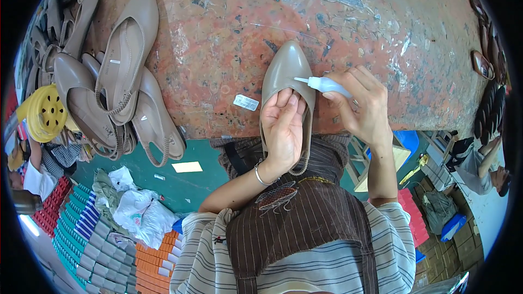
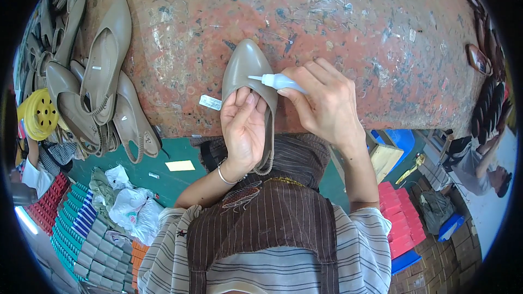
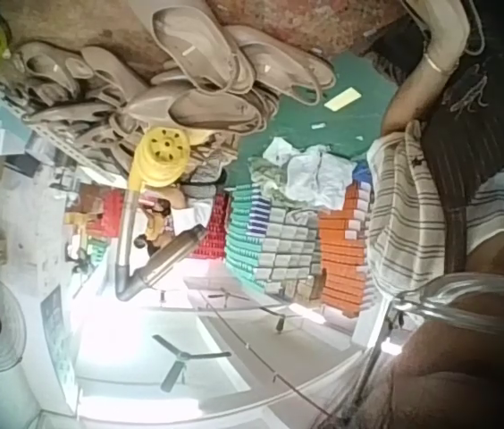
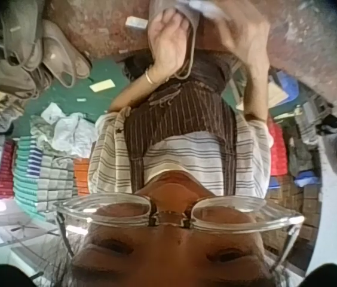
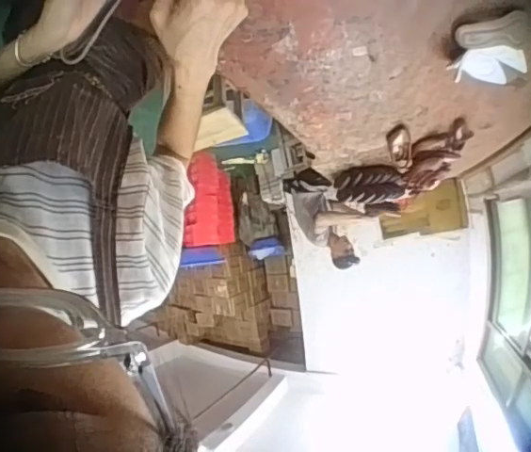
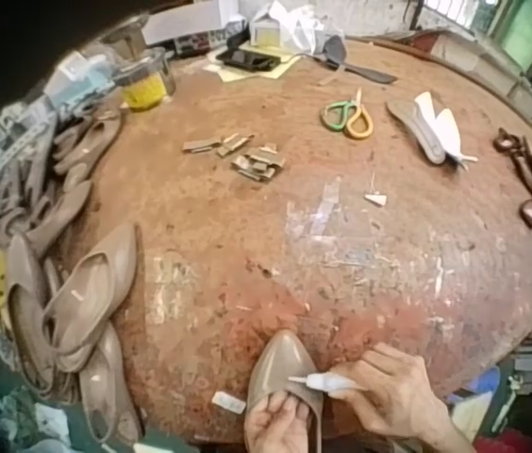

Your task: Applying adhesive and attaching metal buckles to the front of women's shoes.

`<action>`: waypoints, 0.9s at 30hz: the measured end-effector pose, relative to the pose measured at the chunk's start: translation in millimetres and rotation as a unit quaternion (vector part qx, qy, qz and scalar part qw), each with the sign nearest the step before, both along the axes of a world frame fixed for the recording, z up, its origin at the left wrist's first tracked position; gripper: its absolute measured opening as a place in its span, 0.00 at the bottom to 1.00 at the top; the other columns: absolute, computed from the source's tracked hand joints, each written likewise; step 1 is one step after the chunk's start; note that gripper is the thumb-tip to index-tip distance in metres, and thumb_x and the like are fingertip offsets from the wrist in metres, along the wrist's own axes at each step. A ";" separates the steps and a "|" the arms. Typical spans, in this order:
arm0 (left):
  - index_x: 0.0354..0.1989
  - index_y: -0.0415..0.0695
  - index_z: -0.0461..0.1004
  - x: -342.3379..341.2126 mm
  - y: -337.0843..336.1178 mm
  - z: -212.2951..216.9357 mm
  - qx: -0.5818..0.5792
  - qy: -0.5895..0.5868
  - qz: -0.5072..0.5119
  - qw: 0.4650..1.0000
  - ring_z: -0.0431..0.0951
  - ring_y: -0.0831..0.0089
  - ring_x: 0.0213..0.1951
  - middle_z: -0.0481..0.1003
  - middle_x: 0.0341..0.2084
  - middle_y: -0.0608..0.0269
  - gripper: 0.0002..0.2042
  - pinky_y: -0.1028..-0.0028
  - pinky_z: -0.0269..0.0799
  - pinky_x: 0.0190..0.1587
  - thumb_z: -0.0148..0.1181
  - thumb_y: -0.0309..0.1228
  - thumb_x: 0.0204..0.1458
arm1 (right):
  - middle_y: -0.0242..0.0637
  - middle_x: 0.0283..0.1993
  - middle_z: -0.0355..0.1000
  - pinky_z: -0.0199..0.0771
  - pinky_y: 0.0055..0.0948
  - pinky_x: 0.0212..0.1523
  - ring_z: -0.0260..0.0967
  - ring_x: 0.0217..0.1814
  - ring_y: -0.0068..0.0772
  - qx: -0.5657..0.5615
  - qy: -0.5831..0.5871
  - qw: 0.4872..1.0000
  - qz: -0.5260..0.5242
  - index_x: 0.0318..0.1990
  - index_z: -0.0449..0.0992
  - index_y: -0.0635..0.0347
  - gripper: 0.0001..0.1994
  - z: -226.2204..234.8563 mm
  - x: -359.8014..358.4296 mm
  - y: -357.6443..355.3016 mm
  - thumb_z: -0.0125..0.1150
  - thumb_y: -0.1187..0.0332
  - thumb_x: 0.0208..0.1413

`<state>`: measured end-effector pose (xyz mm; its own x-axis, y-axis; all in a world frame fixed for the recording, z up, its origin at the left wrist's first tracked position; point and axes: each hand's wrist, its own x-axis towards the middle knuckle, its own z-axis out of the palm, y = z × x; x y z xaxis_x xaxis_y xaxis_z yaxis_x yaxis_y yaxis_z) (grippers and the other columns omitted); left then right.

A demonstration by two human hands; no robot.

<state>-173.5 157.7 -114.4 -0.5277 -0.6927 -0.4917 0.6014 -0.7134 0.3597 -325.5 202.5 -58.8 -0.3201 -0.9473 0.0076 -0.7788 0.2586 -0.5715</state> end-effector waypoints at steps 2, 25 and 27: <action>0.40 0.36 0.67 -0.6 -2.3 0.5 0.001 -0.013 -0.008 1.000 0.70 0.76 0.46 0.70 0.39 0.63 0.05 0.70 0.64 0.57 0.48 0.17 0.56 | 0.36 0.33 0.73 0.69 0.26 0.32 0.69 0.32 0.31 -0.037 -0.133 0.989 -0.052 0.31 0.75 0.60 0.06 -4.0 -2.9 4.3 0.64 0.72 0.45; 0.33 0.40 0.65 1.4 -4.4 7.5 0.015 -0.013 -0.019 1.000 0.69 0.75 0.42 0.67 0.31 0.67 0.02 0.71 0.64 0.54 0.48 0.19 0.56 | 0.45 0.44 0.69 0.65 0.34 0.52 0.67 0.48 0.46 -0.218 0.030 0.930 -0.293 0.45 0.72 0.64 0.14 3.2 5.6 -10.2 0.59 0.78 0.49; 0.33 0.40 0.65 0.8 -7.3 12.8 0.024 -0.038 -0.027 0.999 0.69 0.75 0.43 0.67 0.31 0.67 0.02 0.71 0.64 0.54 0.48 0.20 0.56 | 0.43 0.39 0.70 0.68 0.32 0.45 0.69 0.42 0.45 -0.223 0.017 0.950 -0.219 0.41 0.75 0.62 0.10 1.8 -18.5 -67.4 0.58 0.77 0.50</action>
<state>-172.7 150.4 -101.6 -0.5230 -0.6395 -0.5635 0.5340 -0.7611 0.3681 -344.0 135.1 -56.9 -0.6751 -0.6235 0.3943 -0.6725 0.3003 -0.6765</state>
